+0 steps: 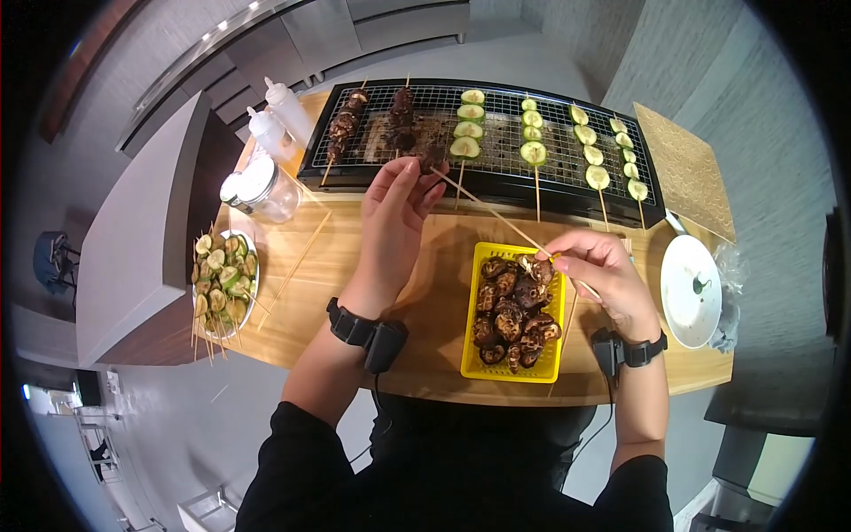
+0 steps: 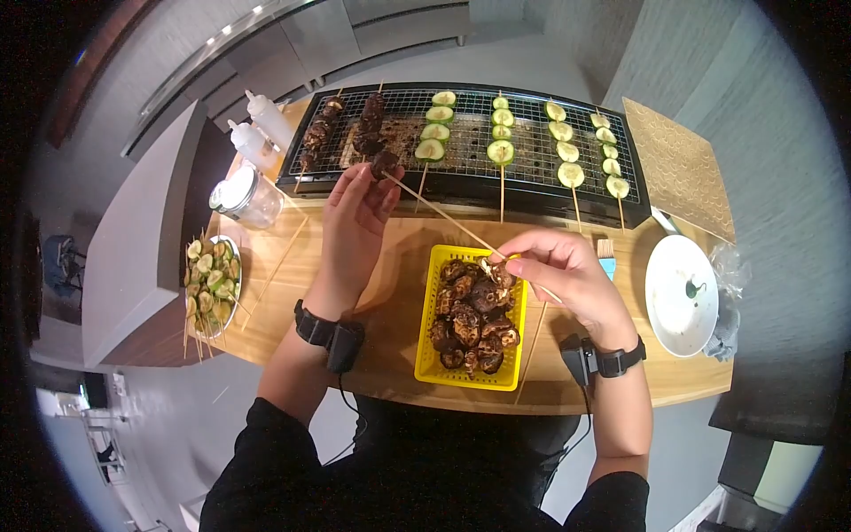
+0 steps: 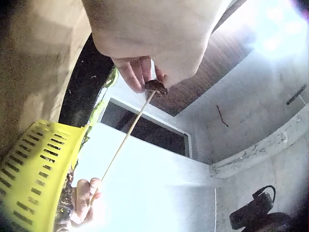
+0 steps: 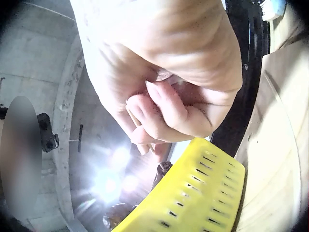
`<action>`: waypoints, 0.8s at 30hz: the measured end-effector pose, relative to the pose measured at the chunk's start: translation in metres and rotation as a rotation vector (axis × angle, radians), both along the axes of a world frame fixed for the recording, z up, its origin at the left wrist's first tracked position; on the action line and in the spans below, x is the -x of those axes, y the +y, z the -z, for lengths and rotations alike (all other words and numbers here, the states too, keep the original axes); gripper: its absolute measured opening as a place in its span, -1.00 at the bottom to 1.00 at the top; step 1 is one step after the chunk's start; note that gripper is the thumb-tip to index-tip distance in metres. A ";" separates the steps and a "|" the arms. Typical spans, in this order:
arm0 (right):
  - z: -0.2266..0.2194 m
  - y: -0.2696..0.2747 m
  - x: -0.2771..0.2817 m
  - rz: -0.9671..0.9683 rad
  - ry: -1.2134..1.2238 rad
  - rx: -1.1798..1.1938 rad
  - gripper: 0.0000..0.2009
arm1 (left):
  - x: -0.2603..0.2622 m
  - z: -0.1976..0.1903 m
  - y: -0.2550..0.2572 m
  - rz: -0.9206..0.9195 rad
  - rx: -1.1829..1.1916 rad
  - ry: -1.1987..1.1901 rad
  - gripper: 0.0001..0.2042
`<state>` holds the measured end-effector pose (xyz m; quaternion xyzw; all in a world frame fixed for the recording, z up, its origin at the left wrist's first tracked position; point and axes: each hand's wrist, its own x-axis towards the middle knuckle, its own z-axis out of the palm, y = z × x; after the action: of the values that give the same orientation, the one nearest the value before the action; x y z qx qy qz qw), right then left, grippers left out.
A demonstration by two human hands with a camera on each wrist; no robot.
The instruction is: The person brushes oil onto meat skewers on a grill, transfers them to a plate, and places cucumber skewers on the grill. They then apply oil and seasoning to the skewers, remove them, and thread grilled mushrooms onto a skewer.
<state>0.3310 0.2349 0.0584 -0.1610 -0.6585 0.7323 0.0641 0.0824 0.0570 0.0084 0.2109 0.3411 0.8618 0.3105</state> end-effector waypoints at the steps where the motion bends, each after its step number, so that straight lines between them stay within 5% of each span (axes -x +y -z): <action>1: 0.001 0.000 0.000 -0.002 0.006 -0.011 -0.83 | 0.000 0.000 0.000 0.002 0.002 -0.006 -0.85; 24: 0.007 0.004 0.000 0.049 0.091 -0.043 -0.83 | -0.009 -0.014 -0.002 0.084 -0.028 0.019 -0.63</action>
<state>0.3310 0.2390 0.0512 -0.1422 -0.6665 0.7227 0.1152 0.0918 0.0549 0.0228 0.2376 0.3228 0.8506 0.3403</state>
